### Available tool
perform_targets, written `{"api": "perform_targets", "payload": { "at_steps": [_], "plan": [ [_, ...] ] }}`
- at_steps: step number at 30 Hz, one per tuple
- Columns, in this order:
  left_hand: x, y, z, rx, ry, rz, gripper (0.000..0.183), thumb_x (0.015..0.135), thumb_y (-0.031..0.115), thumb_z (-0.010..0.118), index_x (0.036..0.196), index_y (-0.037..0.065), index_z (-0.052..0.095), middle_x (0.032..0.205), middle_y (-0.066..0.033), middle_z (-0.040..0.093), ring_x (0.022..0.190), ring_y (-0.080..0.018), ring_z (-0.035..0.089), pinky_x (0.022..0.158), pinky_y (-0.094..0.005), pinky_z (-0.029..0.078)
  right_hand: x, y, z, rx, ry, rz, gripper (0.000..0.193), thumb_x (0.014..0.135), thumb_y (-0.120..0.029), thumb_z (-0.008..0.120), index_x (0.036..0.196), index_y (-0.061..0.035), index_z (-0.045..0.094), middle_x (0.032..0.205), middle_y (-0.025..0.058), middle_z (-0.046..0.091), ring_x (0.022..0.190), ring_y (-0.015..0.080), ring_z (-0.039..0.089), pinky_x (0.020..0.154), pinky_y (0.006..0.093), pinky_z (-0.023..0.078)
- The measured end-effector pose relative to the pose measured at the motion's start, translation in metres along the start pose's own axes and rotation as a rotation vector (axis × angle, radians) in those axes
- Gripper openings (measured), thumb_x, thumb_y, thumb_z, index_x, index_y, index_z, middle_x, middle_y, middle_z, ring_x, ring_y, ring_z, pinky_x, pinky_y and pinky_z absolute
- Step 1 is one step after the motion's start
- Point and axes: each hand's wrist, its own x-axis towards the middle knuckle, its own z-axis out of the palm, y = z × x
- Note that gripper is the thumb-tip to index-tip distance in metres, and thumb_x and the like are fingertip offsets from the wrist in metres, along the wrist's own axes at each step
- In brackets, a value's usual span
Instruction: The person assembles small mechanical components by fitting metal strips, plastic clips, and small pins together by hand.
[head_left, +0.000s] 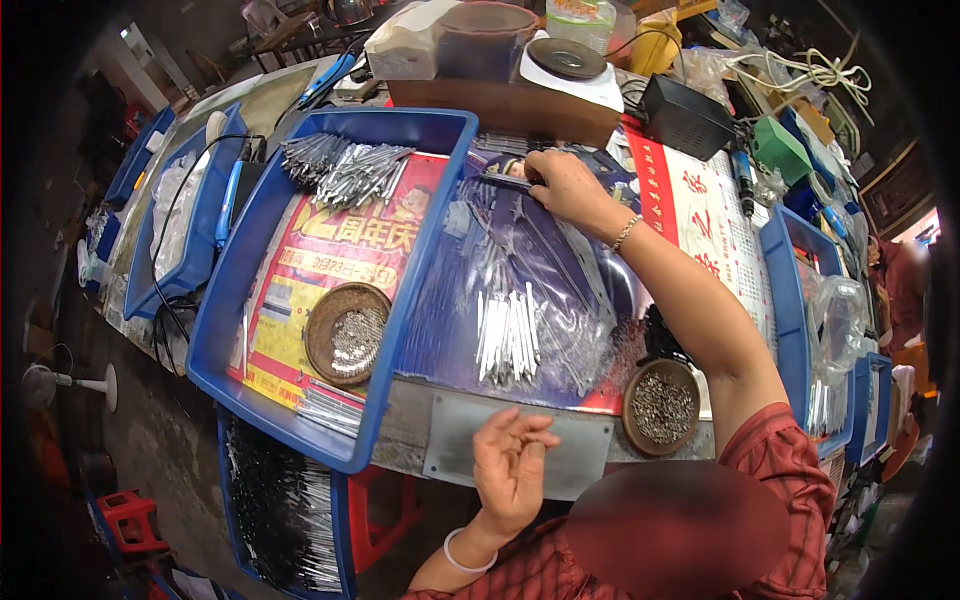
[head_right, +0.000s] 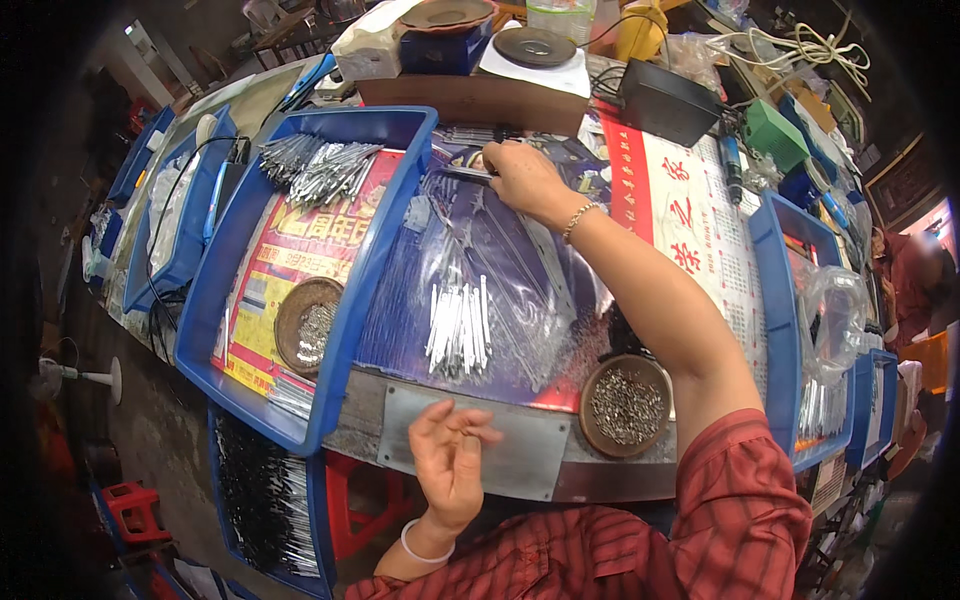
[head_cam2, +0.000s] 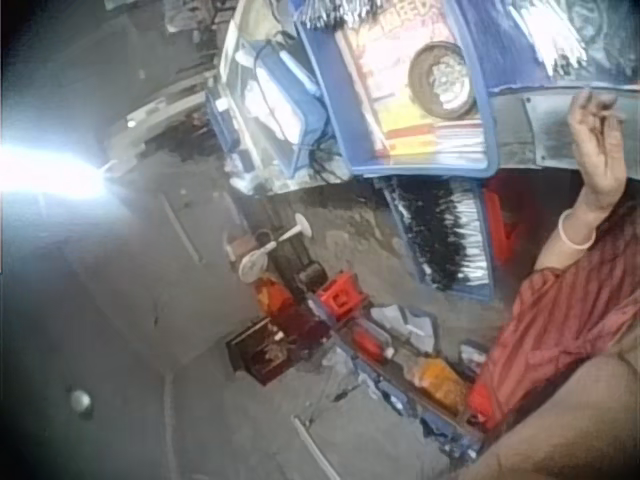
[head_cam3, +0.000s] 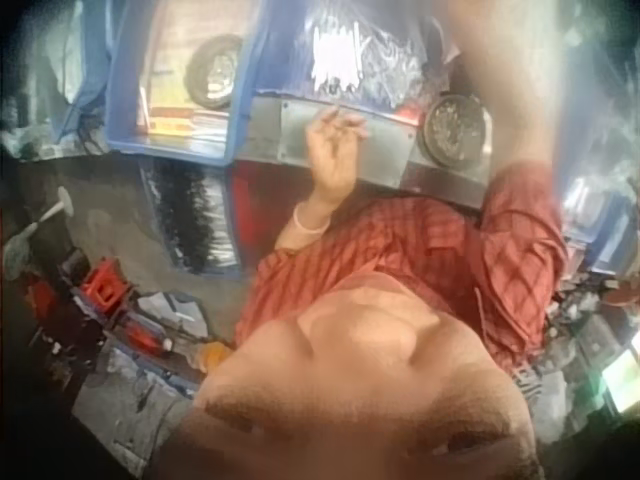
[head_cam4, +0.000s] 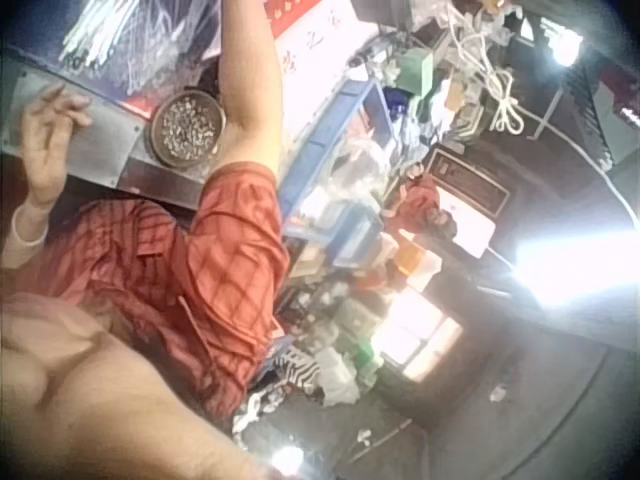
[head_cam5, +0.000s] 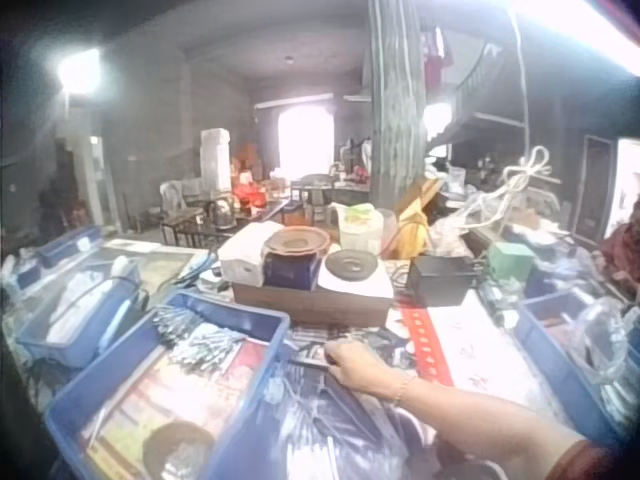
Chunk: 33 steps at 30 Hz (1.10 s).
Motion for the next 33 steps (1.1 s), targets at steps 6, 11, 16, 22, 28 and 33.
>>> {"api": "perform_targets", "payload": {
  "at_steps": [6, 11, 16, 22, 28, 33],
  "plan": [
    [-0.002, -0.004, -0.001, 0.087, -0.036, 0.026, 0.04, 0.089, -0.003, 0.045, 0.126, 0.001, 0.027, 0.102, -0.0191, 0.056, 0.078, -0.0181, 0.061, 0.072, -0.0303, 0.051, 0.03, 0.017, 0.016, -0.106, -0.007, 0.14, 0.013, 0.073, -0.006, 0.058, 0.084, 0.0017, 0.056, 0.092, 0.0212, 0.056, 0.087, 0.0394, 0.056, 0.077, 0.0444, 0.046],
    [-0.003, -0.001, 0.002, 0.119, -0.029, 0.016, 0.04, 0.089, -0.003, 0.044, 0.125, 0.001, 0.028, 0.101, -0.0188, 0.057, 0.077, -0.0174, 0.061, 0.07, -0.0294, 0.051, 0.027, 0.026, 0.022, -0.08, 0.129, 0.131, 0.016, 0.073, -0.005, 0.056, 0.088, 0.001, 0.057, 0.089, 0.0214, 0.056, 0.088, 0.0386, 0.056, 0.078, 0.0434, 0.046],
    [-0.003, -0.003, 0.004, 0.115, 0.0, 0.015, 0.039, 0.089, -0.004, 0.043, 0.125, 0.0, 0.029, 0.1, -0.0179, 0.057, 0.075, -0.016, 0.06, 0.069, -0.0275, 0.05, -0.007, 0.007, -0.005, 0.09, 0.221, 0.18, 0.018, 0.074, -0.004, 0.055, 0.091, 0.0006, 0.058, 0.09, 0.0219, 0.058, 0.084, 0.0359, 0.058, 0.077, 0.0406, 0.046],
    [-0.004, -0.001, 0.002, 0.149, 0.031, 0.004, 0.025, 0.091, 0.0, 0.046, 0.115, -0.003, 0.043, 0.095, -0.013, 0.059, 0.074, -0.0122, 0.058, 0.068, -0.0242, 0.049, -0.058, -0.039, -0.035, 0.226, -0.021, 0.173, 0.015, 0.073, -0.006, 0.057, 0.086, 0.0018, 0.06, 0.084, 0.0195, 0.063, 0.081, 0.0326, 0.062, 0.073, 0.0378, 0.048],
    [-0.001, 0.001, 0.004, 0.191, 0.015, -0.046, 0.015, 0.091, 0.0, 0.046, 0.103, -0.004, 0.052, 0.092, -0.0104, 0.062, 0.075, -0.01, 0.059, 0.068, -0.0237, 0.049, -0.098, -0.08, -0.052, 0.26, -0.301, 0.067, 0.016, 0.072, -0.01, 0.059, 0.084, 0.001, 0.061, 0.08, 0.0187, 0.064, 0.077, 0.0325, 0.063, 0.07, 0.0384, 0.048],
    [0.041, 0.02, 0.009, 0.738, -0.246, 0.17, 0.013, 0.084, 0.003, 0.054, 0.096, -0.002, 0.057, 0.088, -0.0122, 0.06, 0.072, -0.0215, 0.06, 0.066, -0.029, 0.047, -0.138, -0.109, -0.079, 0.247, -0.33, 0.029, 0.017, 0.075, -0.012, 0.058, 0.084, 0.002, 0.06, 0.077, 0.0207, 0.062, 0.076, 0.0354, 0.062, 0.069, 0.0399, 0.048]
  ]
}}
